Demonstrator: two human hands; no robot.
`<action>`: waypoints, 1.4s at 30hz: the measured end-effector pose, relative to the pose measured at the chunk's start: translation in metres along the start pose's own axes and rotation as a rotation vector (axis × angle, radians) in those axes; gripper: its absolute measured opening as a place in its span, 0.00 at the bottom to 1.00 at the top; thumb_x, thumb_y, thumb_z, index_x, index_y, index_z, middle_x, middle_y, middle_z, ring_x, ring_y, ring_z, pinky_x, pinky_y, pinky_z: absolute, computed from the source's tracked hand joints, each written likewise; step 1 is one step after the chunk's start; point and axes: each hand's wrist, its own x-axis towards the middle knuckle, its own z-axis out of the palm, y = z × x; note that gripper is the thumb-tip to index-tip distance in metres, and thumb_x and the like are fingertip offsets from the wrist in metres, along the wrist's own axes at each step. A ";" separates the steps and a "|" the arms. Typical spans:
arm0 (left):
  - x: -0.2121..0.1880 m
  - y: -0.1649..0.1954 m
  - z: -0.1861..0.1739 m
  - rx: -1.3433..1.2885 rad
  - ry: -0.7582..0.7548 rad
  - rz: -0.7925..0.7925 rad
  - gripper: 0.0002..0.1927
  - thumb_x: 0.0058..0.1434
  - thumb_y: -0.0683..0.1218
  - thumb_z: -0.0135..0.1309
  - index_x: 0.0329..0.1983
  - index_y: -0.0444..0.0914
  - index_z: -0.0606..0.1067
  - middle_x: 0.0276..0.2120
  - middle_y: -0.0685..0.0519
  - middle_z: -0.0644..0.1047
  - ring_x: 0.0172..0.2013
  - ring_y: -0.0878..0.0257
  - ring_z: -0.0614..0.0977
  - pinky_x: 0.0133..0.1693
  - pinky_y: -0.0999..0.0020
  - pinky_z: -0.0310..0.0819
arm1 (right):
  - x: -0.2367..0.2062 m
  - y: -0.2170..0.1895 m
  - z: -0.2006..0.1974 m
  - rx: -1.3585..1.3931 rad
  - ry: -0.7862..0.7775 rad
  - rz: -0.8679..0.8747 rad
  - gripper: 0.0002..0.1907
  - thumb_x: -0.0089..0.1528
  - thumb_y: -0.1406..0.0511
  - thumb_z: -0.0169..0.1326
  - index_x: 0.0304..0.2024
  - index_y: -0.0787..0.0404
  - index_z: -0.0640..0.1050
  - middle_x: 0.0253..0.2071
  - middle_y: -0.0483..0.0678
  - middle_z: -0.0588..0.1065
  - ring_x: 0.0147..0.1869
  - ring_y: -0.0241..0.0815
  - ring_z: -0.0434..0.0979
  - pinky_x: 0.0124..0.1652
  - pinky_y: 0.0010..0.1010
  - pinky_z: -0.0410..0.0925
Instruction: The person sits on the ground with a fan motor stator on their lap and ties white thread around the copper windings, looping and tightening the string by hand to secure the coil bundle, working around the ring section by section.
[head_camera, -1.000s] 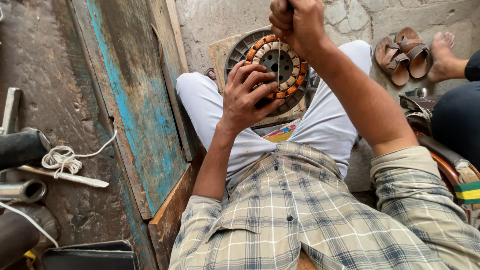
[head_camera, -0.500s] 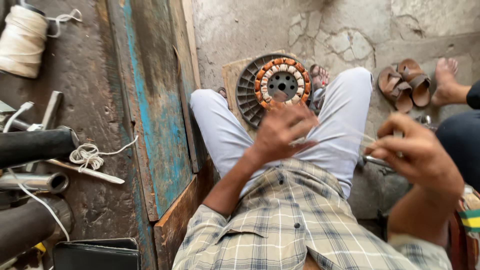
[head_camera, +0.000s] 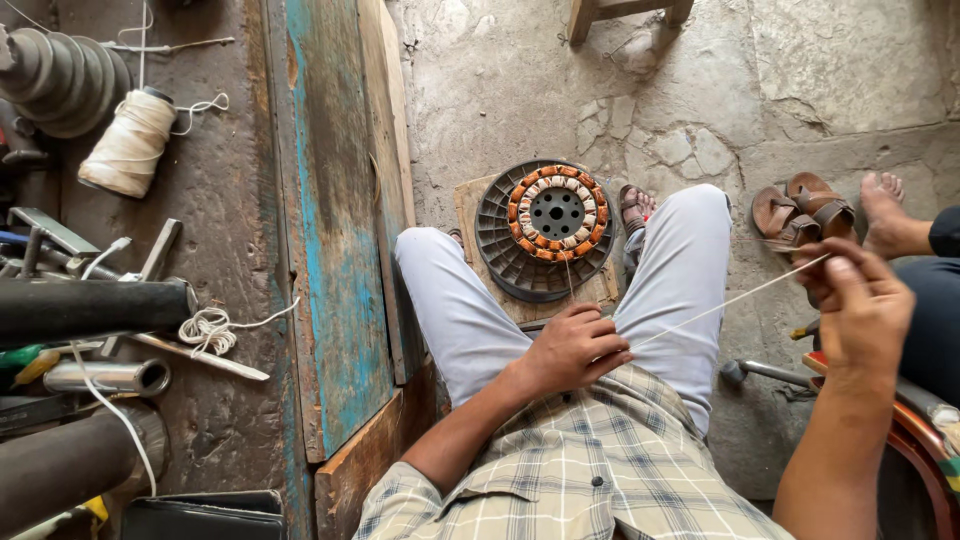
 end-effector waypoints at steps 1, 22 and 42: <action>-0.003 -0.001 0.004 0.008 -0.025 -0.005 0.08 0.64 0.50 0.61 0.38 0.41 0.79 0.33 0.53 0.76 0.40 0.57 0.78 0.55 0.59 0.71 | 0.008 -0.001 -0.006 0.092 0.008 -0.073 0.10 0.75 0.71 0.48 0.57 0.65 0.78 0.49 0.51 0.79 0.52 0.41 0.82 0.55 0.30 0.77; 0.013 0.015 -0.062 0.086 0.445 -0.087 0.16 0.63 0.45 0.64 0.53 0.39 0.80 0.39 0.53 0.81 0.41 0.58 0.82 0.48 0.61 0.75 | -0.058 -0.033 0.191 -0.629 -0.697 -0.435 0.10 0.59 0.73 0.61 0.44 0.65 0.80 0.33 0.50 0.79 0.32 0.43 0.81 0.32 0.32 0.73; -0.002 -0.013 -0.054 -0.593 0.472 -0.463 0.09 0.70 0.42 0.57 0.48 0.34 0.81 0.35 0.49 0.83 0.35 0.65 0.85 0.38 0.72 0.81 | -0.066 -0.029 0.219 -0.456 -0.441 -0.578 0.07 0.62 0.76 0.62 0.41 0.68 0.77 0.40 0.53 0.80 0.40 0.38 0.83 0.39 0.26 0.77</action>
